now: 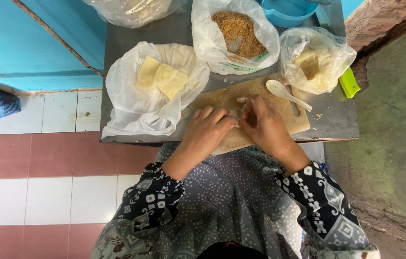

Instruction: The person takes thin pastry wrappers from a plastic bag, spoons brown filling onto a wrapper, and folds the wrapper around the filling by hand on a cutting board. Earlier they cut a stack of round dough sheets into smaller pieces with a knife and separate the cut wrappers.

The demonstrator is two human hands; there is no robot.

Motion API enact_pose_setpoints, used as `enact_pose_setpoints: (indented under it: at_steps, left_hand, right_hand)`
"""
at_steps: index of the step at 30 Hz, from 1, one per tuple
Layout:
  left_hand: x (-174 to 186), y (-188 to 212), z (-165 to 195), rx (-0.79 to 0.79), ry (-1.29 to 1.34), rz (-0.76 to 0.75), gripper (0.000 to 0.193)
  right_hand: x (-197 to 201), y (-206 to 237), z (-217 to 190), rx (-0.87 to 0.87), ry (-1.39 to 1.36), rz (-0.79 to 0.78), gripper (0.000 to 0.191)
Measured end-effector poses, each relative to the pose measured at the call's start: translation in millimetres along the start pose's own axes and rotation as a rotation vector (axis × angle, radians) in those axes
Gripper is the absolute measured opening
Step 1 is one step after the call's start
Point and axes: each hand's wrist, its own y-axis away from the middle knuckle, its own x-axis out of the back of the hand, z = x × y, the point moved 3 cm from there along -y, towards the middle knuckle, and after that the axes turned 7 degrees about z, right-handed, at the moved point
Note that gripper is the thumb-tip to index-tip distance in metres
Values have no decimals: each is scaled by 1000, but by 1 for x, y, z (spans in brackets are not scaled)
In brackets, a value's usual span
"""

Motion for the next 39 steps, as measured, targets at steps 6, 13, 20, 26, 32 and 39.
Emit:
enact_pose_setpoints:
  at_steps: [6, 13, 20, 26, 32, 39]
  left_hand:
    - [-7, -5, -5, 135, 56, -52, 10]
    - [-9, -5, -3, 372, 98, 9, 9]
    - [-3, 9, 7, -28, -31, 40, 29]
    - [-4, 7, 3, -40, -67, -10, 26]
    - [-2, 2, 0, 34, -62, 25, 15]
    - [7, 3, 7, -31, -238, 24, 23]
  right_hand:
    - [2, 7, -5, 148, -114, -43, 44]
    - [1, 5, -7, 256, -19, -16, 45]
    - [-2, -3, 4, -48, -183, -142, 52]
    - [-5, 5, 7, -59, -127, -60, 47]
    - [-1, 11, -3, 359, 89, 106, 40]
    - [-3, 12, -12, 469, 287, 161, 39]
